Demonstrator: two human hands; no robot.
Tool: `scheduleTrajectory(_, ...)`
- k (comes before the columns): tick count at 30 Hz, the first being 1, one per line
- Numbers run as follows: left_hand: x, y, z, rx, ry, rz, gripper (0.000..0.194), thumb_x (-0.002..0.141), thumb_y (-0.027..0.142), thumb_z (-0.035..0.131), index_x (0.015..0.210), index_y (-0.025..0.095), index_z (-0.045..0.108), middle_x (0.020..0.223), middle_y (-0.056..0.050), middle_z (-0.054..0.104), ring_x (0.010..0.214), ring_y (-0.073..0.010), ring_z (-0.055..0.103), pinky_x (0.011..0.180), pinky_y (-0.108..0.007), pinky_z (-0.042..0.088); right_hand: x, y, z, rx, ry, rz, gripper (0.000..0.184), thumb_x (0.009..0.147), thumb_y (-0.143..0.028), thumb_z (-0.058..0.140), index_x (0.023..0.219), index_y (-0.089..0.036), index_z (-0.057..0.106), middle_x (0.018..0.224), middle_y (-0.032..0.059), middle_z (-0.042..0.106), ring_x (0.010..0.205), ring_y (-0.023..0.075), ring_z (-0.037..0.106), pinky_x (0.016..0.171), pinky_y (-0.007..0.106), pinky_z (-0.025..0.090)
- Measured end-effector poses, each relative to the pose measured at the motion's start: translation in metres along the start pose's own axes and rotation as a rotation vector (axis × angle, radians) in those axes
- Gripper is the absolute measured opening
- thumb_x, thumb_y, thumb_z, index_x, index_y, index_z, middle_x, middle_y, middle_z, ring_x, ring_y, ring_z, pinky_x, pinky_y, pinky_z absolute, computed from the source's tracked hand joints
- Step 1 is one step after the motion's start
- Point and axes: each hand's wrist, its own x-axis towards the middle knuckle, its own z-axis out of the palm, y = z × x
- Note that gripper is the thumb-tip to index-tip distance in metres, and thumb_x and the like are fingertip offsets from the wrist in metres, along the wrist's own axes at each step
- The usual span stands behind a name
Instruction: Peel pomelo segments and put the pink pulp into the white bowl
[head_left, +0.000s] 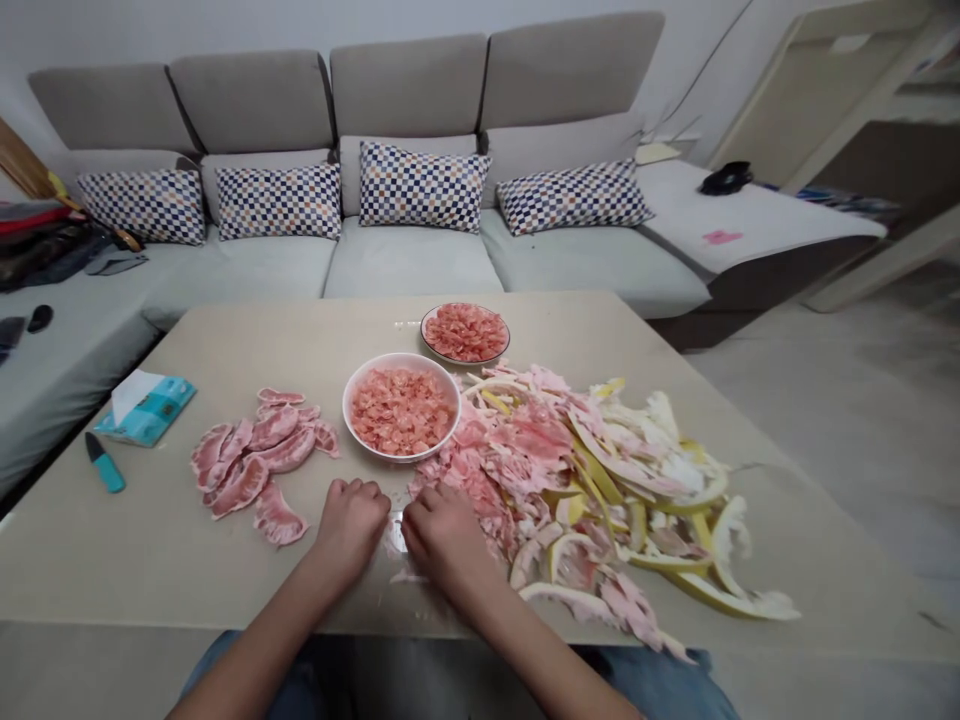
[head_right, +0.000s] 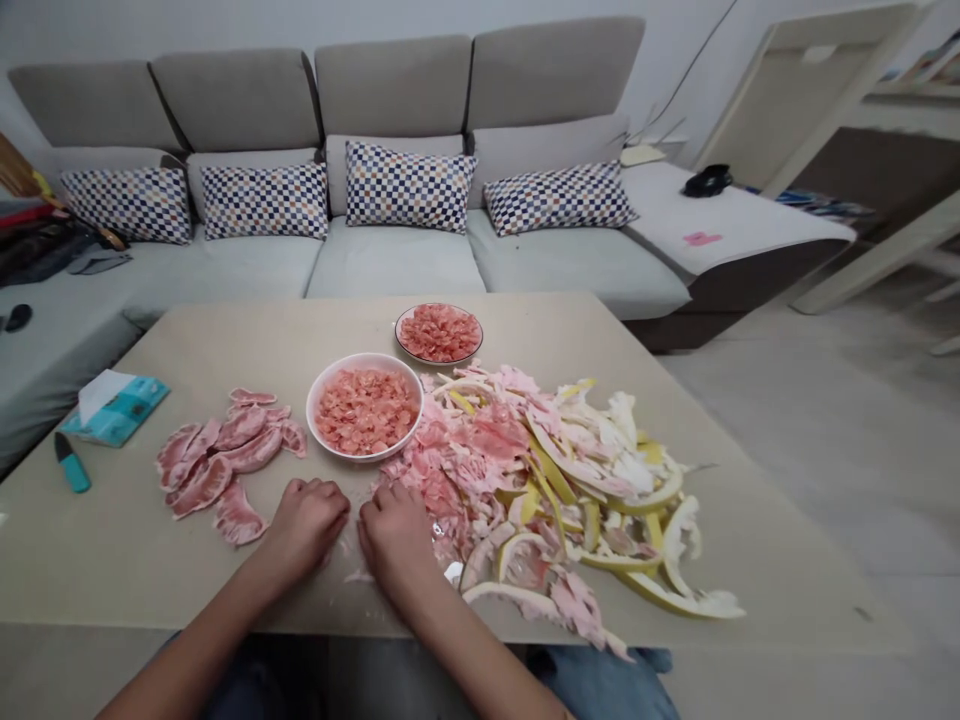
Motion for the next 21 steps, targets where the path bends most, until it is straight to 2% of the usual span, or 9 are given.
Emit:
scheduleTrajectory(6, -0.003, -0.018, -0.006, -0.134, 0.059, -0.014, 0.018, 0.085, 0.017, 0.052, 0.080, 0.017, 0.069, 0.087, -0.010, 0.071, 0.088, -0.0245, 0.064, 0.078, -0.035, 0.039, 0.014, -0.005, 0.017, -0.038, -0.056, -0.003, 0.012, 0.083, -0.011, 0.062, 0.081, -0.011, 0.074, 0.088, 0.0169, 0.071, 0.091, 0.0283, 0.057, 0.075, 0.039, 0.035)
scheduleTrajectory(10, -0.006, -0.035, -0.026, -0.280, 0.155, -0.035, 0.014, 0.082, 0.017, 0.052, 0.081, 0.018, 0.067, 0.085, -0.006, 0.069, 0.079, -0.0181, 0.063, 0.071, -0.027, 0.044, 0.018, -0.007, 0.018, -0.009, -0.060, -0.049, 0.011, 0.079, -0.009, 0.062, 0.078, -0.009, 0.073, 0.083, 0.0178, 0.071, 0.086, 0.0277, 0.059, 0.072, 0.037, 0.037)
scheduleTrajectory(14, 0.009, -0.037, -0.060, -0.384, 0.277, -0.016, 0.013, 0.084, 0.021, 0.052, 0.085, 0.019, 0.065, 0.086, -0.002, 0.069, 0.074, -0.0155, 0.062, 0.070, -0.025, 0.047, 0.025, 0.000, -0.010, 0.055, 0.014, -0.041, 0.006, 0.073, -0.013, 0.065, 0.071, -0.011, 0.070, 0.075, 0.0137, 0.069, 0.075, 0.0237, 0.060, 0.068, 0.033, 0.039)
scheduleTrajectory(16, 0.028, -0.033, -0.075, -0.475, 0.463, 0.019, 0.012, 0.084, 0.025, 0.057, 0.089, 0.020, 0.067, 0.087, -0.002, 0.070, 0.073, -0.0155, 0.062, 0.071, -0.027, 0.048, 0.036, 0.008, -0.032, 0.088, 0.106, 0.008, 0.011, 0.081, -0.015, 0.057, 0.079, -0.013, 0.068, 0.081, 0.0111, 0.069, 0.076, 0.0216, 0.060, 0.068, 0.031, 0.041)
scheduleTrajectory(19, 0.062, -0.027, -0.087, -0.552, 0.540, 0.063, 0.018, 0.082, 0.018, 0.059, 0.095, 0.022, 0.070, 0.099, -0.004, 0.073, 0.083, -0.0166, 0.066, 0.078, -0.028, 0.051, 0.060, 0.025, -0.062, 0.144, 0.246, 0.062, 0.019, 0.090, -0.017, 0.047, 0.096, -0.016, 0.065, 0.086, 0.0076, 0.069, 0.076, 0.0194, 0.061, 0.069, 0.029, 0.043)
scheduleTrajectory(21, 0.077, -0.027, -0.087, -0.557, 0.559, 0.064, 0.026, 0.079, 0.009, 0.058, 0.098, 0.022, 0.071, 0.106, -0.005, 0.072, 0.090, -0.0177, 0.066, 0.084, -0.030, 0.051, 0.074, 0.035, -0.072, 0.171, 0.310, 0.052, 0.025, 0.086, -0.011, 0.047, 0.104, -0.017, 0.064, 0.095, 0.0087, 0.070, 0.083, 0.0206, 0.063, 0.073, 0.030, 0.046)
